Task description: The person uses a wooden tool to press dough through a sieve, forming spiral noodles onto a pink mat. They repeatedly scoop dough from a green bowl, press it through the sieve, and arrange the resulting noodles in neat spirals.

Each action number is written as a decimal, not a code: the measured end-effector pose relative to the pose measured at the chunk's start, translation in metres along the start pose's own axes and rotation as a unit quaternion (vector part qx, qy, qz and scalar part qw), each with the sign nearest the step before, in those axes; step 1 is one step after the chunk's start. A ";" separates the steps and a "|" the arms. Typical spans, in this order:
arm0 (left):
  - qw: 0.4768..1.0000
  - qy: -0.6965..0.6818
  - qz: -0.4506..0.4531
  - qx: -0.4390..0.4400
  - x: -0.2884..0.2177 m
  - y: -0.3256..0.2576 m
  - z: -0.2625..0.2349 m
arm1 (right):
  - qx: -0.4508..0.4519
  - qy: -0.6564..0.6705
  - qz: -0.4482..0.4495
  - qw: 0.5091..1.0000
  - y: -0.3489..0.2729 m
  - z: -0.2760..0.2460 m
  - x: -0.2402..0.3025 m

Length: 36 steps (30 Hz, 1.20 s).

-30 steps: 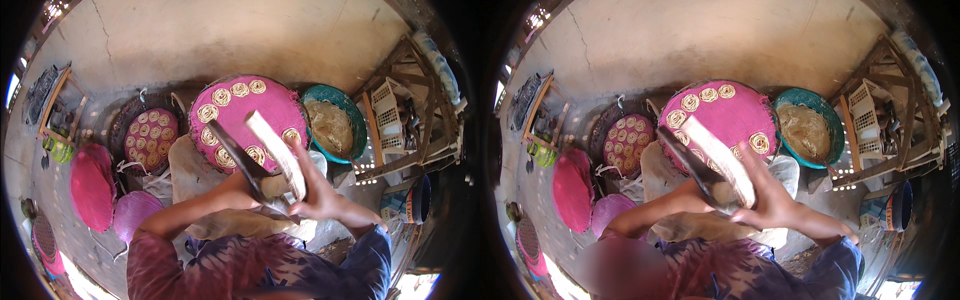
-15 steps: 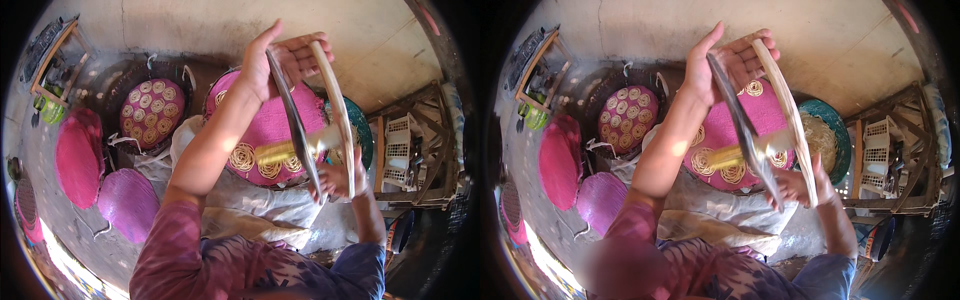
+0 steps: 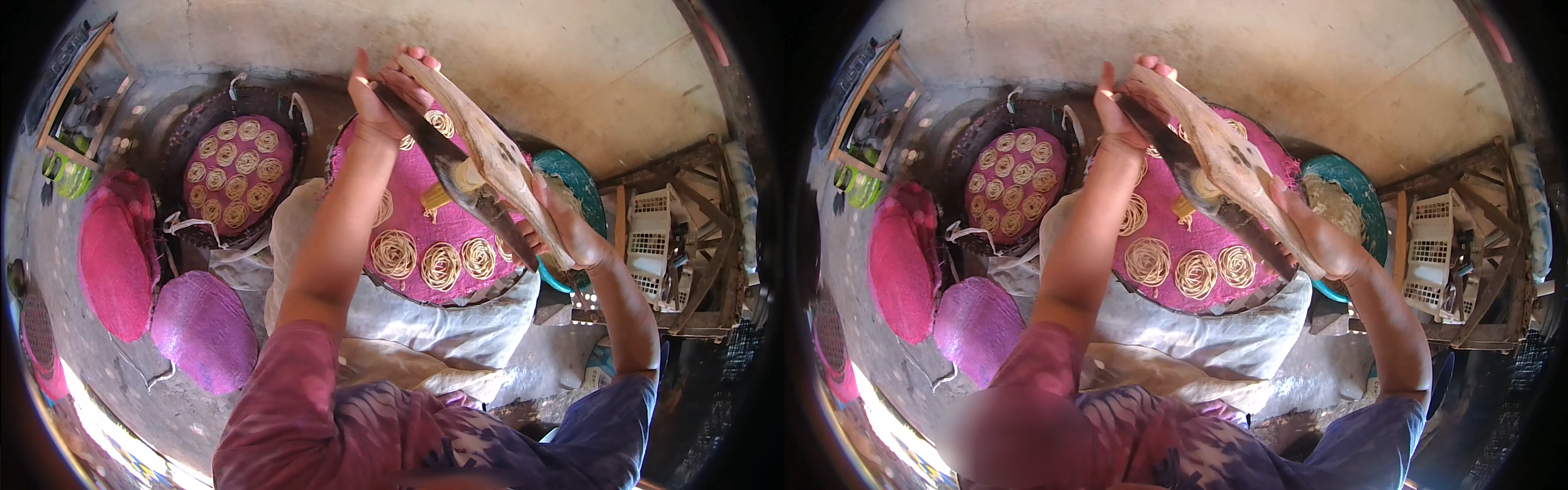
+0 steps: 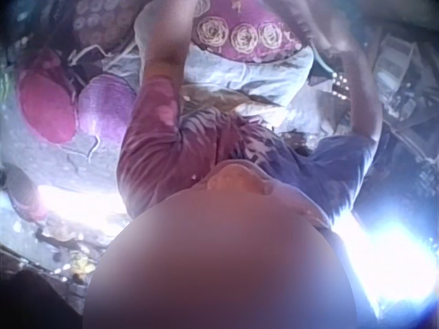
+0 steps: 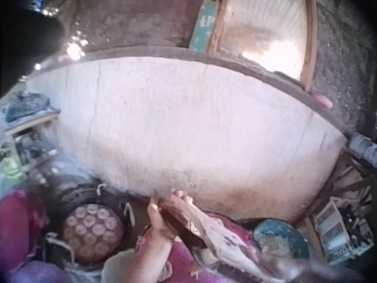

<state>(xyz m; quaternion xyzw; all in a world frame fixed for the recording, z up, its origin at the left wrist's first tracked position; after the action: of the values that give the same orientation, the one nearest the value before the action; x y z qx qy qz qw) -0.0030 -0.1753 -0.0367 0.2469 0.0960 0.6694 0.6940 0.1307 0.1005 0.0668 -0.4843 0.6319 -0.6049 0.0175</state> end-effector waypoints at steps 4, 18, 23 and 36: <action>1.000 0.006 0.005 0.020 0.000 -0.012 0.024 | 0.028 -0.003 -0.011 1.000 -0.021 0.012 0.006; 0.994 0.072 0.038 -0.070 -0.002 -0.008 0.033 | 0.011 0.020 -0.029 0.999 -0.032 0.026 0.016; 0.997 0.015 0.016 -0.067 0.028 -0.016 0.013 | 0.006 0.034 0.010 0.999 -0.037 0.017 -0.001; 0.818 0.524 -0.215 -0.101 0.034 -0.036 0.027 | -0.009 0.123 -0.063 0.990 -0.017 0.002 -0.043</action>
<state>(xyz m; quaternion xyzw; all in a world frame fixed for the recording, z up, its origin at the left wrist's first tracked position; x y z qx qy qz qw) 0.0443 -0.1471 -0.0233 -0.2398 0.4276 0.5373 0.6863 0.1643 0.1297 0.0553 -0.4452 0.6030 -0.6539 -0.1031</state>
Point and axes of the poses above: each hand's wrist, its own y-axis towards the middle knuckle, its own z-axis out of the palm, x = y × z, the point moved 1 cm from there along y, towards the middle knuckle, and after that the axes turned 13 degrees about z, right-handed, at the moved point
